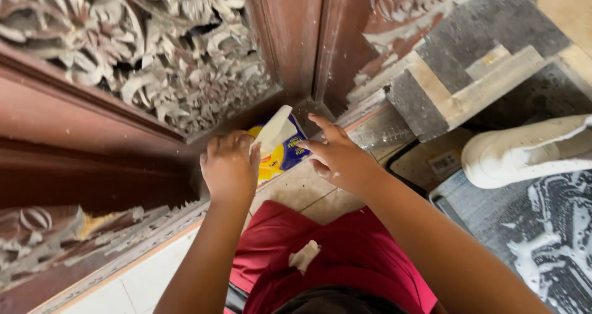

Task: The person scrubs a white sneaker with a brush and soapy water, then wipes the shoe and hands with a tissue. They repeat the process on the second sneaker, using a brush and tissue to remove soap and dirt.

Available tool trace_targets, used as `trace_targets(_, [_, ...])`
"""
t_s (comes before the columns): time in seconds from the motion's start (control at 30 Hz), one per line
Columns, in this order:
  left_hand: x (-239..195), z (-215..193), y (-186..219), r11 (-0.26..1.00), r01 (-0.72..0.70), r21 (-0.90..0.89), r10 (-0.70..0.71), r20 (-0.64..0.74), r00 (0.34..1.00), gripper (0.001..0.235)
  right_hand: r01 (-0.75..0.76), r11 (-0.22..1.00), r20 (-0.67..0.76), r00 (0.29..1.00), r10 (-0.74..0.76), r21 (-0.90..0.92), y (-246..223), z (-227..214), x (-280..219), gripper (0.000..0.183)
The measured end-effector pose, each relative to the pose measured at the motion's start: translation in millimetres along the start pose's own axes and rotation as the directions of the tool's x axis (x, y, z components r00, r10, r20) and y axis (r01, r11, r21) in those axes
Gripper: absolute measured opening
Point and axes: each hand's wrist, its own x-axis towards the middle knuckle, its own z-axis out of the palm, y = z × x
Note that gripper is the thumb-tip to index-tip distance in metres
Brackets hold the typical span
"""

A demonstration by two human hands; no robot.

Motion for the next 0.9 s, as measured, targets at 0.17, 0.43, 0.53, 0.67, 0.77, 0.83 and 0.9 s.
trace_targets(0.17, [64.6, -101.6, 7.3, 0.825, 0.028, -0.564, -0.09, -0.083, 0.992, 0.011, -0.08, 0.972, 0.057, 0.996, 0.068, 0.219, -16.2, -37.8, 41.4, 0.045])
trace_targets(0.43, [58.7, -141.0, 9.6, 0.554, 0.29, -0.78, 0.0, 0.348, 0.937, 0.028, -0.267, 0.478, 0.278, 0.959, 0.048, 0.837, -18.7, -13.9, 45.7, 0.071])
trace_targets(0.53, [21.6, -81.5, 18.2, 0.948, -0.099, -0.304, 0.199, 0.322, 0.926, 0.056, -0.172, 0.837, 0.271, 0.962, 0.03, 0.519, -20.2, -1.5, 32.7, 0.062])
trace_targets(0.67, [-3.2, -35.6, 18.6, 0.994, -0.074, -0.081, 0.107, 0.578, 0.809, 0.052, -0.36, 0.856, 0.385, 0.898, 0.212, 0.37, -12.7, 18.9, 27.7, 0.087])
trace_targets(0.77, [18.7, -70.5, 8.9, 0.974, -0.116, -0.197, 0.18, 0.351, 0.919, 0.024, -0.401, 0.814, 0.276, 0.911, 0.307, 0.42, -20.6, -6.0, 33.7, 0.055])
trace_targets(0.83, [41.0, -120.2, 4.5, 0.928, -0.193, -0.319, 0.214, 0.034, 0.976, 0.026, -0.462, 0.767, 0.242, 0.887, 0.393, 0.447, -37.8, -41.5, 42.6, 0.038])
trace_targets(0.9, [69.1, -178.4, 7.7, 0.688, -0.2, -0.698, 0.309, 0.033, 0.95, 0.031, -0.007, 0.814, -0.101, 0.992, 0.081, 0.581, -52.1, -79.2, 48.0, 0.034])
